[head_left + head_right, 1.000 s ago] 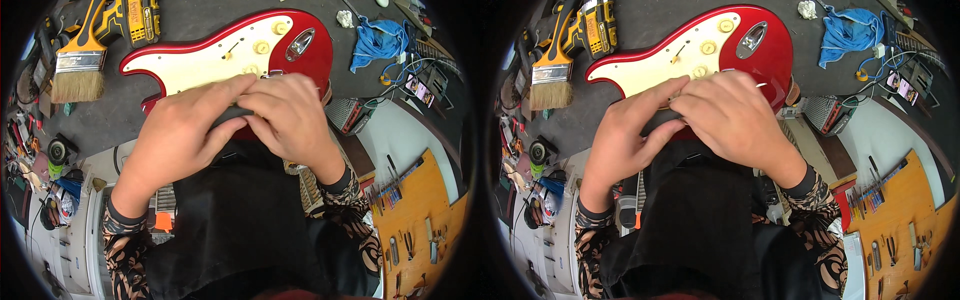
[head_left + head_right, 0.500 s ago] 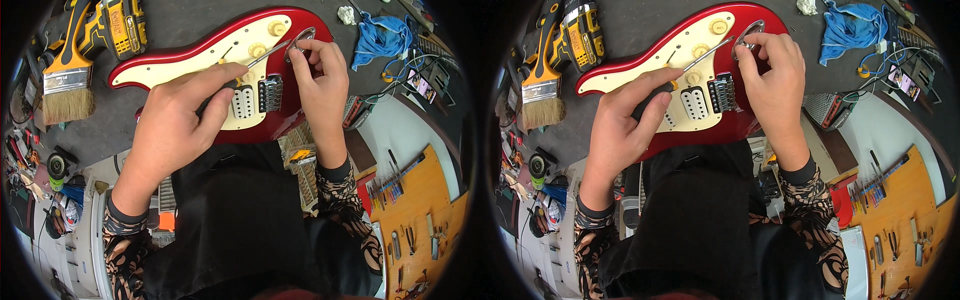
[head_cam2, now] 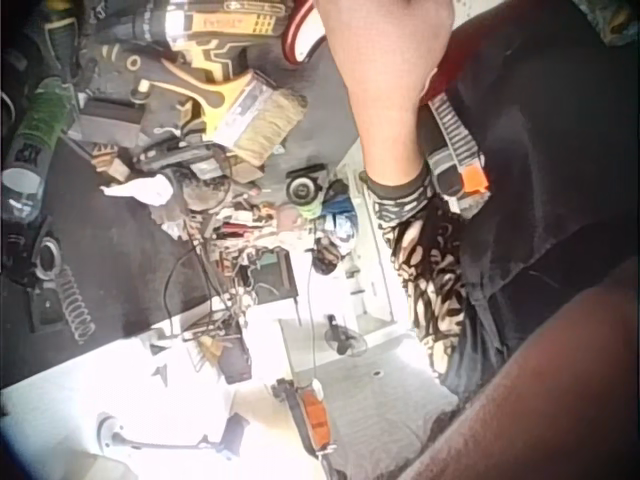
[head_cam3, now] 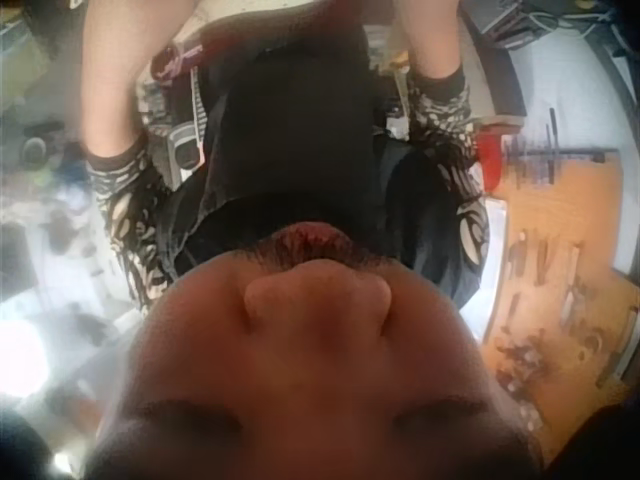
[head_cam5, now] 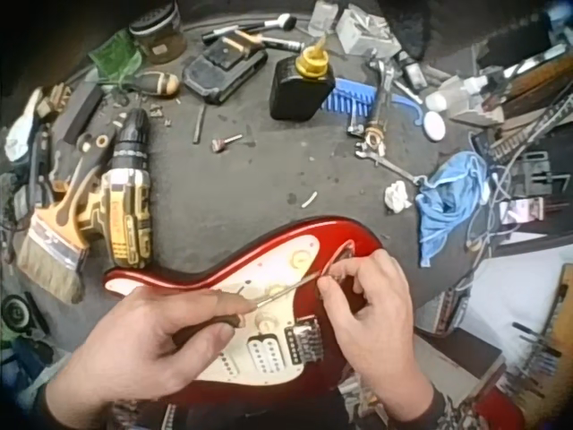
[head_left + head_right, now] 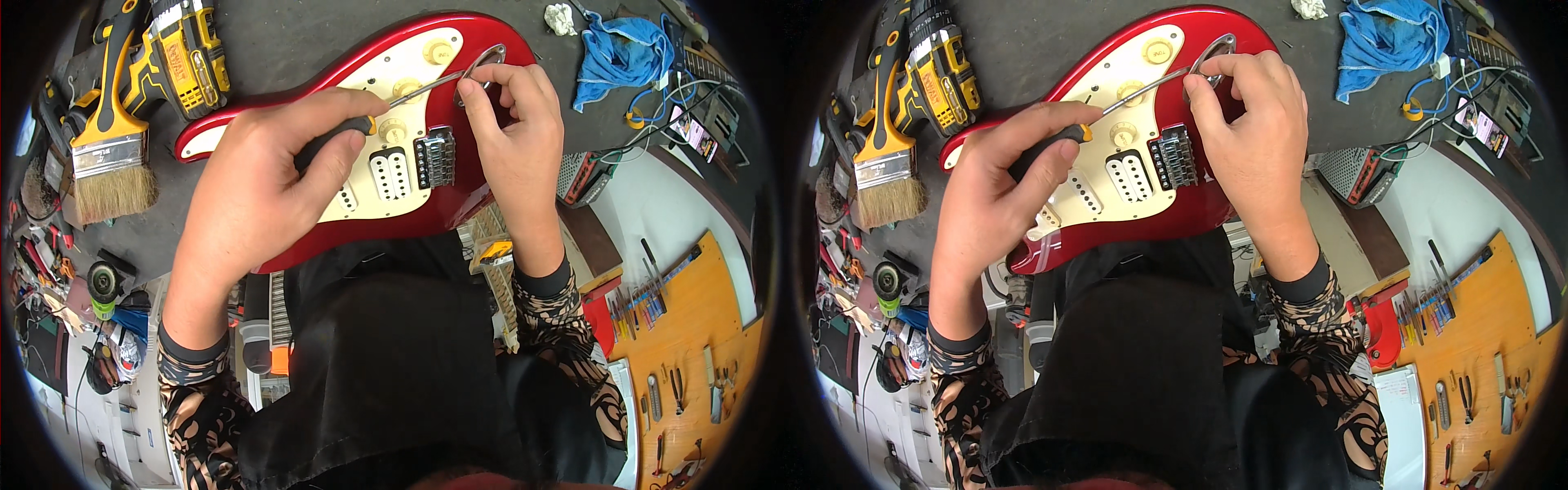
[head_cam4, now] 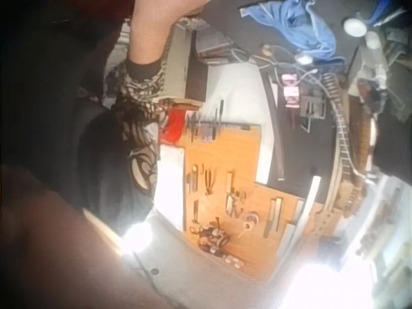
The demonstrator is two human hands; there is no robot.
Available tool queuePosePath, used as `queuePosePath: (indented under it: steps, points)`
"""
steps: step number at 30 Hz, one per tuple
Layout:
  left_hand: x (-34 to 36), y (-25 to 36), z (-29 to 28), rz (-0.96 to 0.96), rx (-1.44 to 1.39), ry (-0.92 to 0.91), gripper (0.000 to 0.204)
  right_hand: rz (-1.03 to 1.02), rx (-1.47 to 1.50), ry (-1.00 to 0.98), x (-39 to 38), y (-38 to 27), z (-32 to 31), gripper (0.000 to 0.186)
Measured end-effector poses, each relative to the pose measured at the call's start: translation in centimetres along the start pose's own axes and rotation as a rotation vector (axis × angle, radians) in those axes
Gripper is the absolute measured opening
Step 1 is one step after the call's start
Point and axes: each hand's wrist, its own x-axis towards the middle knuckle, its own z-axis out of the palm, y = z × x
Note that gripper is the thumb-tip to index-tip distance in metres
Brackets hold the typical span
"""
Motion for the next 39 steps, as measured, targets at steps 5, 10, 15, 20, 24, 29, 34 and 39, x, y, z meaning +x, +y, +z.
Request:
queuePosePath:
  steps: [5, 10, 15, 20, 24, 29, 34, 39]
  points:
    - [1.4, 1.0, -1.6, 0.029, 0.125, -0.062, 0.024, -0.006, -0.006, -0.021, 0.0, 0.2, -0.2, 0.015]
    - [3.1, 1.8, -3.1, 0.203, 0.315, -0.062, 0.023, -0.029, 0.035, -0.062, 0.3, 0.7, -0.4, 0.007]
    - [5.2, 4.4, -4.6, -0.011, 0.305, -0.193, 0.021, -0.046, 0.094, -0.107, 0.7, 1.0, -0.9, 0.005]
    - [5.1, 5.1, -6.7, 0.086, 0.179, -0.263, 0.023, 0.032, 0.218, -0.138, 0.7, 1.3, -1.6, 0.009]
    - [1.7, 3.8, -7.4, 0.275, -0.064, -0.319, 0.032, 0.229, 0.746, -0.155, -0.3, -0.6, -4.2, 0.013]
    - [-2.9, 1.6, -2.8, 0.064, -0.318, -0.21, 0.032, -0.185, 0.437, -0.567, -1.2, -2.2, -8.0, 0.01]
    - [-5.7, 1.0, -1.9, 0.037, -0.425, -0.214, 0.028, -0.242, 0.522, -0.649, -2.1, -1.2, -9.9, 0.016]
    - [-7.5, 0.3, -3.8, 0.152, -0.431, 0.341, 0.049, 0.255, 0.449, -0.425, -2.8, 2.8, -10.9, 0.026]
